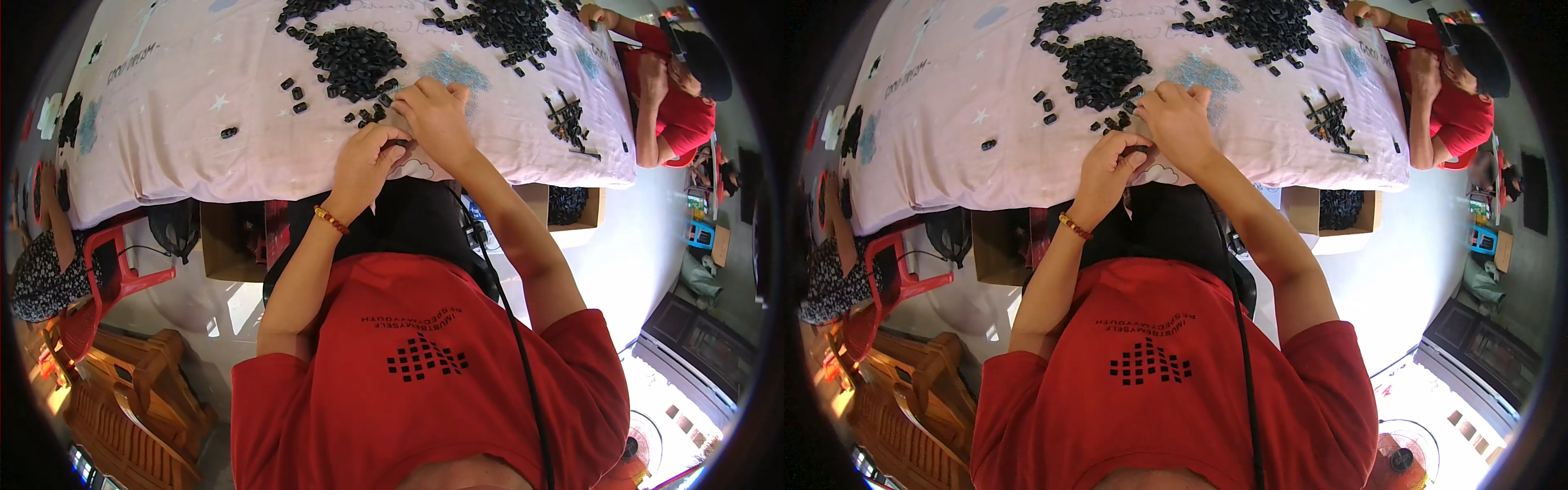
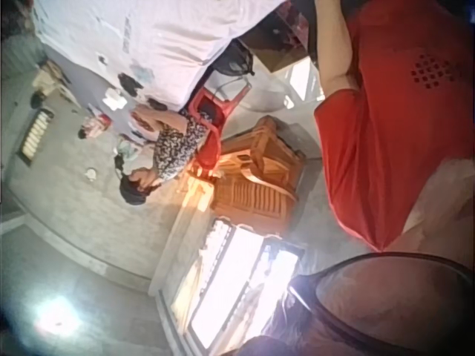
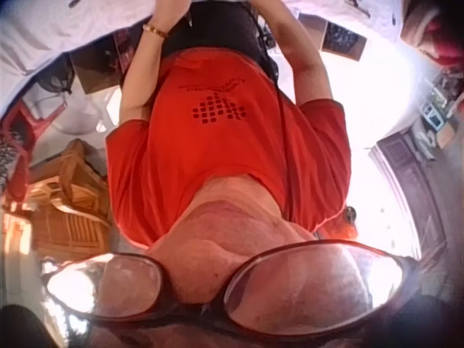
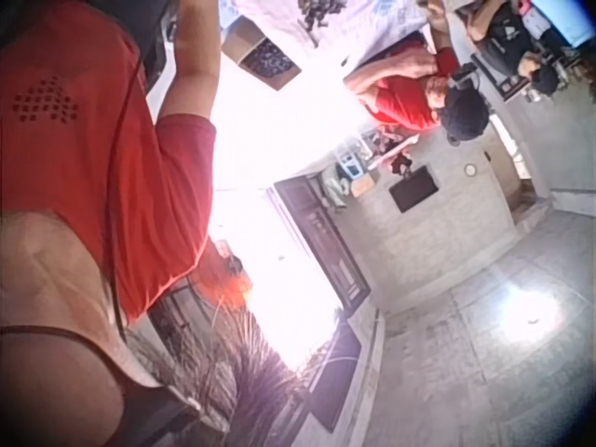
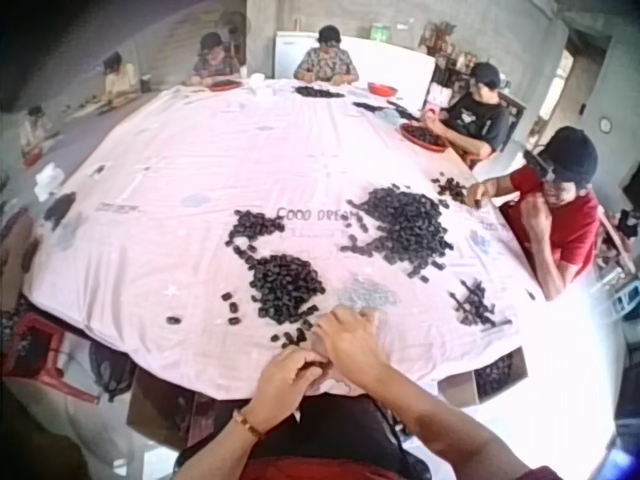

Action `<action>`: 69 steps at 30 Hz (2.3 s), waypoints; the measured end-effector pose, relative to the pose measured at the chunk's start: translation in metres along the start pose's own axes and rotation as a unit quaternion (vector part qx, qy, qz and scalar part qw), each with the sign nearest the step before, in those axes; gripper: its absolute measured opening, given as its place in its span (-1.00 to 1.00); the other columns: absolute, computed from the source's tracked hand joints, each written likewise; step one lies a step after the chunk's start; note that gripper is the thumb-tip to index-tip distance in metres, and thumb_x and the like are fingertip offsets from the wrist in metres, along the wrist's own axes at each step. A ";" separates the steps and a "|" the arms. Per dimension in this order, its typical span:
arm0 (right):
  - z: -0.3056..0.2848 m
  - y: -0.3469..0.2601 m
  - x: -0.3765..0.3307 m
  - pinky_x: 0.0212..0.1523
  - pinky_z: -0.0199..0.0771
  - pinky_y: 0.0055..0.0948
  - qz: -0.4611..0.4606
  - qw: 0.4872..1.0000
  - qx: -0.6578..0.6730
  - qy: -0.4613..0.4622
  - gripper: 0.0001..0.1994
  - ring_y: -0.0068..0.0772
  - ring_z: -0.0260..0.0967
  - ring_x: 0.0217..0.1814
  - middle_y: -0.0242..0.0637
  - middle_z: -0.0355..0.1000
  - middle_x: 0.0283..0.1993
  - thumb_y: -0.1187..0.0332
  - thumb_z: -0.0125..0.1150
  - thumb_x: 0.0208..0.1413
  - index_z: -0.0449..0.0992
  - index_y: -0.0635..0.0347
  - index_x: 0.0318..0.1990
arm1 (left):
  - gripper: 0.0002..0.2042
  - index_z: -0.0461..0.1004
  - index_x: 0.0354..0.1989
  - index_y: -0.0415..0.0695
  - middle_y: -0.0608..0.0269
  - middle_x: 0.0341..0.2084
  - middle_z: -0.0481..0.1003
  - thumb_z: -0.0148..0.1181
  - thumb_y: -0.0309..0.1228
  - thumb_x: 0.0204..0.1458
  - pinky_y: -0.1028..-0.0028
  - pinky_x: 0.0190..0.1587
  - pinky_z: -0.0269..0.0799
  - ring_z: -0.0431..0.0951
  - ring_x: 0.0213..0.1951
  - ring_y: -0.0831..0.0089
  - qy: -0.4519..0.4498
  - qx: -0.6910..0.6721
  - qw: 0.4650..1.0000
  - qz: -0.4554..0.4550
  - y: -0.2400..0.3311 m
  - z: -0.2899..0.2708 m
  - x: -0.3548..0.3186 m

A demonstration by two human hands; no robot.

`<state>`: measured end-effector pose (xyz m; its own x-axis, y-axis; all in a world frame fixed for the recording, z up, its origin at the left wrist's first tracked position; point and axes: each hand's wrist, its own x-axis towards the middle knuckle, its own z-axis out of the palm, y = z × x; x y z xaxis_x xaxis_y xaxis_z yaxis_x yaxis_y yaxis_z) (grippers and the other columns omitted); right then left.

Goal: The person removes their glasses and sets them aside, then sorts small plastic parts on the table by hand. The person assembles pairs of plastic components together and arranges the pieces into piles across the table.

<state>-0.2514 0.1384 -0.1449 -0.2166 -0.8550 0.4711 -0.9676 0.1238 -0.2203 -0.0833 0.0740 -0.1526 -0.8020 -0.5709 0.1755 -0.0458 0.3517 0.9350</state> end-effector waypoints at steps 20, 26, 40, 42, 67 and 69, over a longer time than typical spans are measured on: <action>-0.028 -0.003 -0.007 -0.08 0.40 -0.49 0.234 0.904 0.356 -0.041 -0.87 -0.56 0.44 -0.27 -0.34 0.54 -0.31 0.46 0.28 0.15 0.57 0.26 -0.16 | -0.81 0.47 -0.05 -0.25 0.31 -0.30 0.56 0.25 -0.53 0.20 0.61 -0.20 0.51 0.55 -0.27 0.63 -0.010 -0.318 0.938 -0.136 -0.006 -0.005 0.002; -0.050 -0.018 -0.014 -0.15 0.46 -0.50 0.208 0.899 0.379 -0.066 -0.87 -0.56 0.44 -0.24 -0.31 0.56 -0.28 0.50 0.25 0.19 0.61 0.32 -0.14 | -0.81 0.46 -0.05 -0.26 0.32 -0.30 0.55 0.25 -0.50 0.21 0.64 -0.22 0.48 0.52 -0.28 0.64 -0.039 -0.340 0.925 -0.163 -0.008 -0.008 0.002; -0.049 -0.025 -0.021 -0.20 0.39 -0.43 0.123 0.947 0.291 -0.054 -0.88 -0.39 0.47 -0.30 -0.29 0.54 -0.33 0.50 0.32 0.09 0.64 0.21 -0.20 | -0.80 0.42 0.00 -0.31 0.18 -0.20 0.58 0.17 -0.54 0.25 0.58 -0.08 0.54 0.59 -0.19 0.55 -0.050 -0.325 0.928 -0.175 -0.007 -0.011 0.003; -0.048 -0.026 -0.023 0.06 0.06 -0.30 0.129 0.950 0.281 -0.043 -0.91 -0.47 0.42 -0.28 -0.49 0.49 -0.28 0.40 0.33 0.12 0.59 0.02 -0.22 | -0.82 0.45 -0.07 -0.29 0.21 -0.23 0.60 0.24 -0.52 0.21 0.64 -0.14 0.55 0.61 -0.19 0.57 -0.044 -0.355 0.918 -0.171 -0.007 -0.010 0.003; -0.039 -0.016 -0.010 -0.08 0.37 -0.35 0.225 0.893 0.389 -0.038 -0.83 -0.31 0.46 -0.21 -0.30 0.54 -0.29 0.47 0.27 0.13 0.64 0.16 -0.13 | -0.85 0.46 -0.06 -0.28 0.16 -0.14 0.60 0.19 -0.57 0.23 0.57 -0.02 0.53 0.61 -0.10 0.50 -0.108 -0.342 0.920 -0.158 -0.015 -0.017 0.002; -0.026 -0.007 -0.004 -0.02 0.37 -0.29 0.038 0.972 0.233 -0.013 -0.87 -0.15 0.49 -0.17 -0.19 0.51 -0.24 0.41 0.26 0.10 0.62 0.13 -0.20 | -0.87 0.48 -0.09 -0.25 0.27 -0.21 0.59 0.19 -0.59 0.21 0.62 -0.11 0.49 0.56 -0.18 0.59 -0.143 -0.297 0.929 -0.170 -0.012 -0.019 0.002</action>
<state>-0.2475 0.1544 -0.1235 -0.2750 -0.8660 0.4177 -0.7834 -0.0501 -0.6195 -0.0732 0.0543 -0.1570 -0.9309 -0.3230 -0.1706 -0.0570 -0.3330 0.9412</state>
